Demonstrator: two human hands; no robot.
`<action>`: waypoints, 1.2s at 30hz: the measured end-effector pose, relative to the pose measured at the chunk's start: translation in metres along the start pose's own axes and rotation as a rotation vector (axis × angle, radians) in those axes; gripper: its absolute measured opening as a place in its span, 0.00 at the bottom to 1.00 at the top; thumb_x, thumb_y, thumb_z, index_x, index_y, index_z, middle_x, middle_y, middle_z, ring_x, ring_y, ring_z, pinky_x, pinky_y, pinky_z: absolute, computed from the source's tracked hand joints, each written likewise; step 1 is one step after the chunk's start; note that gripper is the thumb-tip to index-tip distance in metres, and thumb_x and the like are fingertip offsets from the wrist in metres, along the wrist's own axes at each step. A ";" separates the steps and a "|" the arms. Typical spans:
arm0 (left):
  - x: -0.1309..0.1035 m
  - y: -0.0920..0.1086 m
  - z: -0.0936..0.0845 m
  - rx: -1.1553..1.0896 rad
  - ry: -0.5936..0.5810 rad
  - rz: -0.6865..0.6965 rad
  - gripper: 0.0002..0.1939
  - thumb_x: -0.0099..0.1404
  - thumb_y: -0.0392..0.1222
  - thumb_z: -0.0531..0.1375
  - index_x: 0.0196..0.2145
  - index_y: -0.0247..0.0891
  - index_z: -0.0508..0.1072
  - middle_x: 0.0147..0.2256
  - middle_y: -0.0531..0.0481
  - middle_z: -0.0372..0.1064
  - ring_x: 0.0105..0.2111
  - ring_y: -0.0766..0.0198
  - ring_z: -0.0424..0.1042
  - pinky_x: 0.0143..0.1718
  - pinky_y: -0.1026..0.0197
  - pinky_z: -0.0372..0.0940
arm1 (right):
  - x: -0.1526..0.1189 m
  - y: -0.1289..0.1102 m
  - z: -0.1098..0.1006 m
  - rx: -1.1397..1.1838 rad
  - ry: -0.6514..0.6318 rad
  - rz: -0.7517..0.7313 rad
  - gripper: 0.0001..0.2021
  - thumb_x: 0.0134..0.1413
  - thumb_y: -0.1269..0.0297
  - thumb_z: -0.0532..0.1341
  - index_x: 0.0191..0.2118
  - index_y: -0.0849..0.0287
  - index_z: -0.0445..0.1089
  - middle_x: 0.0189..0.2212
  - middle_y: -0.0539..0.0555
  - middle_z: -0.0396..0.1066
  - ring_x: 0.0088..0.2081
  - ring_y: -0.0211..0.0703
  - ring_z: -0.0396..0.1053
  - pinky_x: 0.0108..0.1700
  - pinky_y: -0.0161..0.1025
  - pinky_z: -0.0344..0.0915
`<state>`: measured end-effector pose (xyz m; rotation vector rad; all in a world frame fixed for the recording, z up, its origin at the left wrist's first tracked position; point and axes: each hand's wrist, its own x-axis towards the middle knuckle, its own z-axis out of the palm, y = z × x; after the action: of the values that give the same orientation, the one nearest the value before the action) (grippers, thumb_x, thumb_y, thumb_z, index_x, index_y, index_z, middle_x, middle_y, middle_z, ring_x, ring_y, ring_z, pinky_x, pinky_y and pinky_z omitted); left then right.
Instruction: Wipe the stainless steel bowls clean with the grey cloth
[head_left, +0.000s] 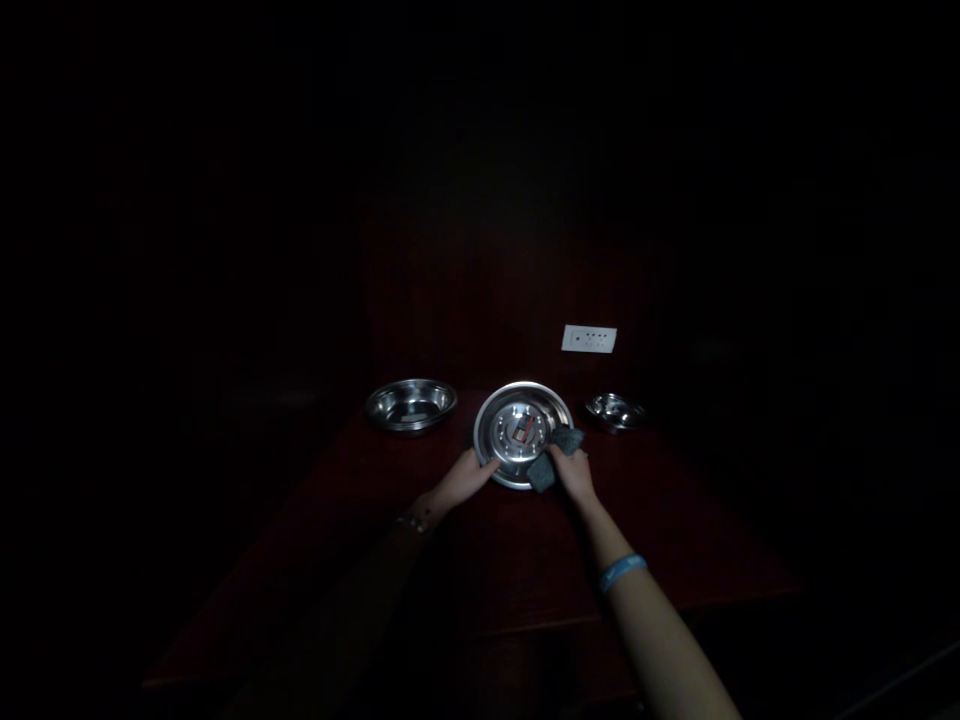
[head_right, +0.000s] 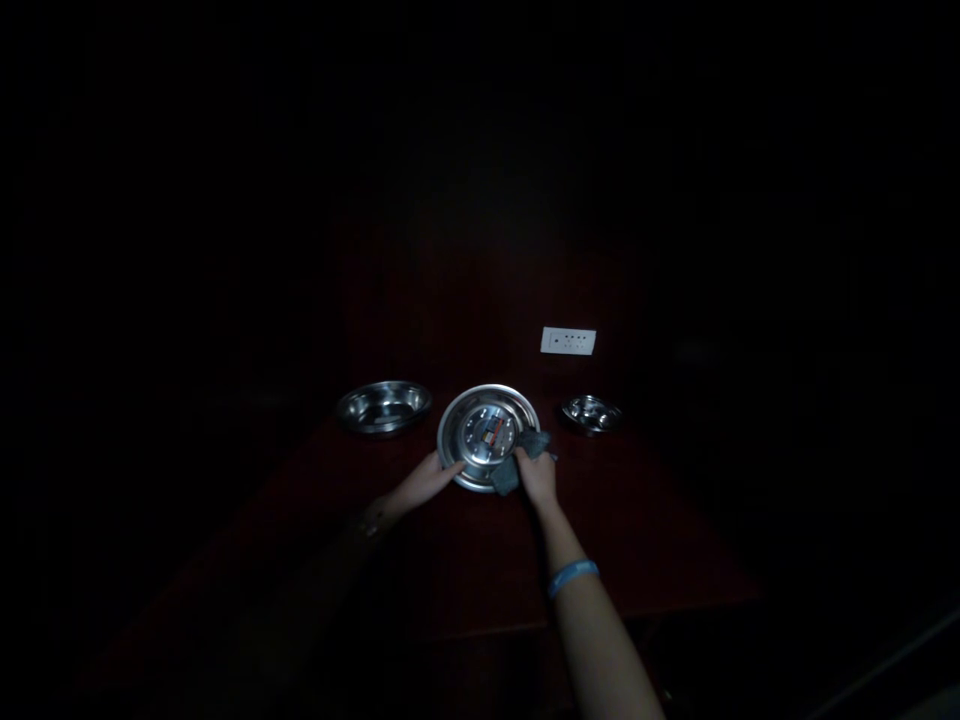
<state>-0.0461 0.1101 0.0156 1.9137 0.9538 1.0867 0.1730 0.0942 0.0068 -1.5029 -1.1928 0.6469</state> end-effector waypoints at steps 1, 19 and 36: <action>0.000 0.000 0.000 -0.002 0.003 0.003 0.25 0.60 0.44 0.58 0.54 0.32 0.70 0.54 0.44 0.70 0.56 0.49 0.67 0.60 0.54 0.59 | 0.000 0.000 0.000 0.008 -0.003 0.011 0.13 0.50 0.57 0.59 0.35 0.60 0.75 0.34 0.56 0.78 0.39 0.47 0.76 0.43 0.39 0.69; 0.002 -0.005 0.002 -0.009 0.004 0.033 0.27 0.61 0.46 0.58 0.57 0.33 0.68 0.59 0.42 0.65 0.60 0.50 0.63 0.63 0.53 0.55 | -0.002 -0.004 -0.003 0.023 -0.024 0.036 0.13 0.50 0.57 0.59 0.36 0.59 0.75 0.36 0.56 0.78 0.42 0.47 0.76 0.45 0.38 0.69; 0.002 -0.006 0.001 -0.016 -0.001 0.062 0.25 0.62 0.45 0.58 0.55 0.32 0.69 0.57 0.43 0.68 0.59 0.50 0.64 0.62 0.55 0.56 | 0.001 0.000 -0.001 0.046 -0.025 0.017 0.13 0.49 0.57 0.59 0.35 0.59 0.75 0.37 0.57 0.78 0.42 0.48 0.76 0.44 0.39 0.69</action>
<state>-0.0462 0.1143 0.0110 1.9416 0.8885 1.1258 0.1739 0.0946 0.0070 -1.4717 -1.1776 0.7019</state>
